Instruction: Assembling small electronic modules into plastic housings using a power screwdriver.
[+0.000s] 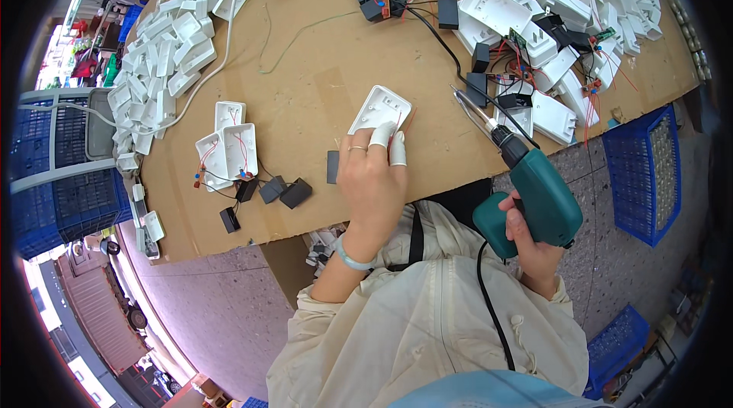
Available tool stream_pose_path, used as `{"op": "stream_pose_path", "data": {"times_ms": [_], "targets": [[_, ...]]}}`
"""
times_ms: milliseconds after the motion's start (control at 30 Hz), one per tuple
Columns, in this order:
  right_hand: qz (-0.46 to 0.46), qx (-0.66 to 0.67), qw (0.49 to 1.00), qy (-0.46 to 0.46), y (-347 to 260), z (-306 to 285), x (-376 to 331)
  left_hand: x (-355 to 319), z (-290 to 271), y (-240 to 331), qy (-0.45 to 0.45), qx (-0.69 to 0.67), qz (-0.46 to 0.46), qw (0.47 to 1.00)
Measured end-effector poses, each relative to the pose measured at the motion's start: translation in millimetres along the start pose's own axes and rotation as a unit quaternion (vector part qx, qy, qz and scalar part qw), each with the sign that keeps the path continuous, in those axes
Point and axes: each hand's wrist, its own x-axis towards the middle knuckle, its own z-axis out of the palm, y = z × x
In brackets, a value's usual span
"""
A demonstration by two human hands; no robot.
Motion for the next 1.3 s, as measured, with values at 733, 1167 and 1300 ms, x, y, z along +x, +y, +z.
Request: {"op": "stream_pose_path", "data": {"times_ms": [733,1167,1300], "targets": [[0.022,-0.004,1.000,0.000,-5.8,4.2,-5.2,18.9,-8.4,-13.6,-0.113,-0.390,-0.274,0.872],[0.050,-0.058,0.997,-0.001,-19.4,-0.2,-10.9,53.1,-31.6,-50.1,-0.231,-0.003,0.241,0.943],[0.032,-0.015,0.999,-0.031,-17.7,3.1,-3.1,33.0,-36.8,-61.4,-0.207,-0.028,0.278,0.938]]}}
